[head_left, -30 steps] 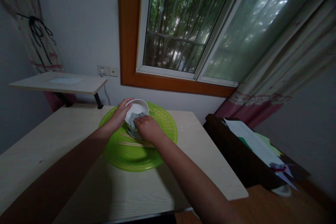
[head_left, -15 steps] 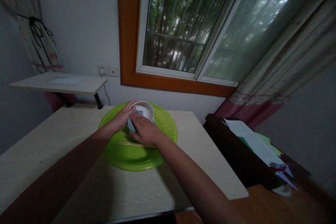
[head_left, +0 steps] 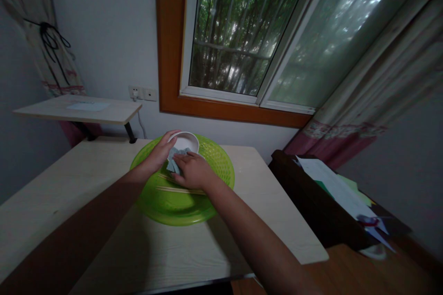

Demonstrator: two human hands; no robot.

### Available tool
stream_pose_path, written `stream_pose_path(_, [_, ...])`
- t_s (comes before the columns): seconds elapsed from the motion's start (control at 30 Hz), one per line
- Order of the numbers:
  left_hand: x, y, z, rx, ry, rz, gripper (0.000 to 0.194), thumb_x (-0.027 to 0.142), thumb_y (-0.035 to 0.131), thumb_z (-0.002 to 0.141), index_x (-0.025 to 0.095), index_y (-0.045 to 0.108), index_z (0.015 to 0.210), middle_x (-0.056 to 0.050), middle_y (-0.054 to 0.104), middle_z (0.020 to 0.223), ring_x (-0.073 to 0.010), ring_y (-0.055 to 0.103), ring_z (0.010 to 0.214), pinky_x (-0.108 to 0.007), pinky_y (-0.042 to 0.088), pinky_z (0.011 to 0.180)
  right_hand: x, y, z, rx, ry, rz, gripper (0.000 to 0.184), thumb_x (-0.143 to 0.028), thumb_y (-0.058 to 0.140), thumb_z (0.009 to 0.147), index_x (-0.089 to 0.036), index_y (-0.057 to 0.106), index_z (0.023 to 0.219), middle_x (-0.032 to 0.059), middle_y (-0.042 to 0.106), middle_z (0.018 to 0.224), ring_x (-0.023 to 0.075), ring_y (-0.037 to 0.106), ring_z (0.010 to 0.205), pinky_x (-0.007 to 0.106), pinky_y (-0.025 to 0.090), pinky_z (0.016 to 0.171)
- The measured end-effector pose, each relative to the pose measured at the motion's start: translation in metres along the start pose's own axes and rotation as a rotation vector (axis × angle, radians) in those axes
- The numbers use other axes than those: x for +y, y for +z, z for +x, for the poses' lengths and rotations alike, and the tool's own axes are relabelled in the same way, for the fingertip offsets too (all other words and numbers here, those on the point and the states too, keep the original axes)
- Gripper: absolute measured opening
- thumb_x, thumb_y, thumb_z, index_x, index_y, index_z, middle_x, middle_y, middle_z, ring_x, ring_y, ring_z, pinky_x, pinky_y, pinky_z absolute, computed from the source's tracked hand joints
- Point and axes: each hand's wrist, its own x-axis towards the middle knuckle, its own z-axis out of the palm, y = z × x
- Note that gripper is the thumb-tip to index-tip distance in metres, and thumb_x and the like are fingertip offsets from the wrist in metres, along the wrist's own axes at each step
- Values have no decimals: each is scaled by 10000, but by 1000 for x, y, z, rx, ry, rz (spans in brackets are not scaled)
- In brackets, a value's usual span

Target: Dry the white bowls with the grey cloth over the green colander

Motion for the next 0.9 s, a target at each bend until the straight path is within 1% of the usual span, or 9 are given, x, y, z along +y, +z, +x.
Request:
stream_pose_path(0.1, [1,0,-1,-3,-18,-29,443,483,521,920,274,587,1306,-47,579,1441,-255,528,1341,-379,388,1127,2,1,0,18,30,-55,541,-429,606,930,-84,585,1347,178,652,1358,287,607,1266,475,301,1209])
stream_pose_path(0.23, [1,-1,-1,31,-27,-62,406,473,557,908,293,618,1267,-38,607,1398,-265,568,1272,-370,442,1051,6,1,-1,49,65,-123,475,-367,654,892,-85,630,1274,178,658,1347,288,585,1287,472,239,1236])
stream_pose_path(0.33, [-2,0,0,46,-58,-139,398,466,582,895,303,624,1256,-32,633,1348,-260,606,1190,-340,494,940,8,0,0,75,91,-167,448,-297,686,865,-85,637,1257,173,643,1369,300,551,1321,483,225,1242])
stream_pose_path(0.43, [-4,1,1,52,-98,-273,390,446,611,881,307,626,1245,-30,667,1270,-234,646,1059,-292,513,815,9,-1,1,95,87,-203,347,-227,653,888,-102,662,1212,151,663,1342,291,553,1313,484,223,1244])
stream_pose_path(0.53, [-3,1,2,44,-159,-407,388,425,644,859,301,628,1226,-37,700,1173,-201,663,879,-260,501,689,9,-2,2,98,59,-232,241,-193,593,940,-132,687,1153,130,703,1266,264,582,1270,488,226,1241])
stream_pose_path(0.67, [0,1,4,46,-225,-546,408,386,688,825,267,620,1210,-43,718,1032,-176,637,726,-253,487,620,8,-6,3,107,23,-255,159,-202,578,973,-158,706,1057,97,746,1134,240,623,1175,477,216,1242])
stream_pose_path(0.8, [3,1,6,44,-251,-624,392,354,714,812,213,610,1163,-32,689,917,-151,605,674,-239,486,596,6,-12,4,93,0,-267,111,-198,597,969,-169,704,986,64,757,1014,218,661,1008,453,233,1230])
stream_pose_path(0.9, [5,0,7,29,-245,-641,371,351,722,806,199,601,1122,-17,660,883,-144,604,691,-227,492,597,4,-15,4,79,-3,-267,110,-192,599,969,-167,703,994,64,761,1002,216,665,975,455,230,1226])
